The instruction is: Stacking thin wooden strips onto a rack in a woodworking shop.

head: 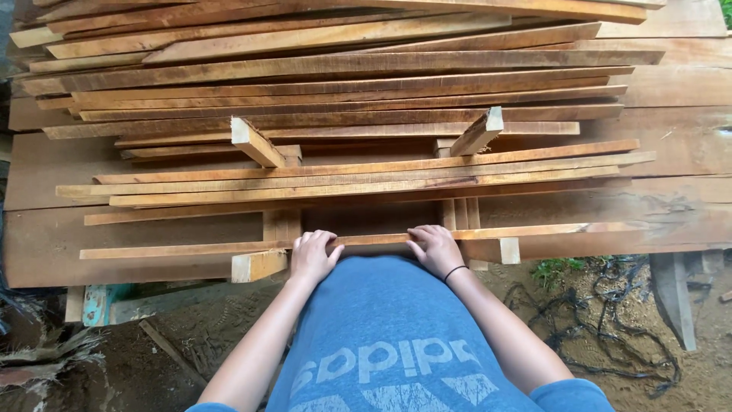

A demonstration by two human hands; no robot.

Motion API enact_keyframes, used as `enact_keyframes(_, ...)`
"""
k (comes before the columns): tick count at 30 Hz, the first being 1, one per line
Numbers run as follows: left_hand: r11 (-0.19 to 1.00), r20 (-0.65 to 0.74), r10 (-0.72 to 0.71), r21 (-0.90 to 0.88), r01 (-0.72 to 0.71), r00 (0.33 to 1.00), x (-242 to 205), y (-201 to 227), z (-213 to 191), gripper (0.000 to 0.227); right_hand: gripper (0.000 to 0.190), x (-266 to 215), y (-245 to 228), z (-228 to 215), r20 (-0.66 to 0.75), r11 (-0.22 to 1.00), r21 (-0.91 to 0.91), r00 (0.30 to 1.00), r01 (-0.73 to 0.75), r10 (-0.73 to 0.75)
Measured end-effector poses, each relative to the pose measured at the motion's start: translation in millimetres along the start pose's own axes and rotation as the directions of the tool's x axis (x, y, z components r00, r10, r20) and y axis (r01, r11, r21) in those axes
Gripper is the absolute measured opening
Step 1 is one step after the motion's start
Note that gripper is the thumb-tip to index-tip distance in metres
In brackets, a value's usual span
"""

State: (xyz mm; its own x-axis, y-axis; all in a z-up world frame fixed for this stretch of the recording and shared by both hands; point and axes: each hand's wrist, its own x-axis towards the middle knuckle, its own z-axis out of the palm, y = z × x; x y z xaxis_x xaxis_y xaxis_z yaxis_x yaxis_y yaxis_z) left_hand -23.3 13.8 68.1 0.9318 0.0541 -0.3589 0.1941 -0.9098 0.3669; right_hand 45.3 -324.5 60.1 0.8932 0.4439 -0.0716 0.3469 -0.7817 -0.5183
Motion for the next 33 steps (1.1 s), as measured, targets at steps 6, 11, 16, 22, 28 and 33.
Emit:
enact_keyframes(6,0.985,-0.163,0.118,0.146,-0.094,0.98,39,-11,24,0.035,0.034,17,-6,-6,-0.031,0.999,0.049,0.999,-0.015,0.017)
enact_keyframes(11,0.941,-0.273,0.191,0.324,-0.097,0.943,49,8,6,0.067,0.045,50,15,12,-0.28,0.978,-0.209,0.959,-0.007,-0.053)
enact_keyframes(16,0.94,-0.207,0.148,0.332,-0.073,0.967,50,7,8,0.077,0.051,55,14,13,-0.312,0.962,-0.261,0.95,-0.084,-0.001)
enact_keyframes(22,0.927,-0.186,0.114,0.373,-0.037,0.976,51,5,19,0.063,0.059,40,9,24,-0.221,0.909,-0.416,0.973,-0.038,-0.061)
enact_keyframes(28,0.919,-0.294,0.221,0.381,-0.098,0.93,45,-4,35,0.051,0.055,30,10,25,-0.237,0.941,-0.333,0.971,-0.063,-0.019)
enact_keyframes(33,0.958,-0.323,0.201,0.261,-0.117,0.925,53,-11,31,0.054,0.054,43,30,35,-0.25,0.956,-0.283,0.968,-0.079,0.006)
